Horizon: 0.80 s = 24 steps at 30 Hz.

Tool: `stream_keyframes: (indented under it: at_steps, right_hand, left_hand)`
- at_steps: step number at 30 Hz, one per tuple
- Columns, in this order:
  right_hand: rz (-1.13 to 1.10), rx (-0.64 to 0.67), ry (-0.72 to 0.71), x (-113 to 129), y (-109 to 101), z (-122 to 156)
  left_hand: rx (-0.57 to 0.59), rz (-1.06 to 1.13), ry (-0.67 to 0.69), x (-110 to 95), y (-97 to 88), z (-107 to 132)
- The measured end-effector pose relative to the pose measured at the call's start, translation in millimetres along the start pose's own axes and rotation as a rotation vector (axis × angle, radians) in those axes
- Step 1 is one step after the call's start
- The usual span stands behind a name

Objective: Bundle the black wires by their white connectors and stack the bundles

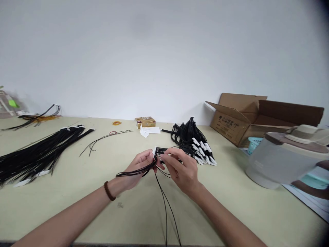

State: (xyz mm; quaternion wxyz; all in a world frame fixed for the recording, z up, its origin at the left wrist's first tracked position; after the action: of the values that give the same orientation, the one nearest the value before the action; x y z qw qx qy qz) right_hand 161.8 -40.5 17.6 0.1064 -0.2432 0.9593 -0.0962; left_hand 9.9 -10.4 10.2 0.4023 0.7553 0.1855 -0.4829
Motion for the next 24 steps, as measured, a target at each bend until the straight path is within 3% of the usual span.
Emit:
stream_keyframes:
  at_steps: [16, 24]
  right_hand:
    - [0.014, 0.008, 0.058, -6.9, 2.2, -2.9]
    - [0.019, -0.010, 0.056, -9.2, 0.8, -1.5]
  left_hand:
    - [-0.182, 0.235, -0.003, 2.3, -14.9, -3.3]
    - [-0.347, 0.317, -0.007, 1.1, -17.5, -6.8]
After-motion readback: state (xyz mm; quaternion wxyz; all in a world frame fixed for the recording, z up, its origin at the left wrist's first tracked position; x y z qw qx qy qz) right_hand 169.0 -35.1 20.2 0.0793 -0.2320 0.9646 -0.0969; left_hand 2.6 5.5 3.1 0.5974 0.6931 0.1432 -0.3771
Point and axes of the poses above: each hand's wrist, its own z-axis away from the middle knuckle, its own y-axis out of the palm, x = y × z, the point moved 1 cm from there along -z, towards the middle knuckle, and after that the axes turned 15 degrees about z, right-handed, at the moved point
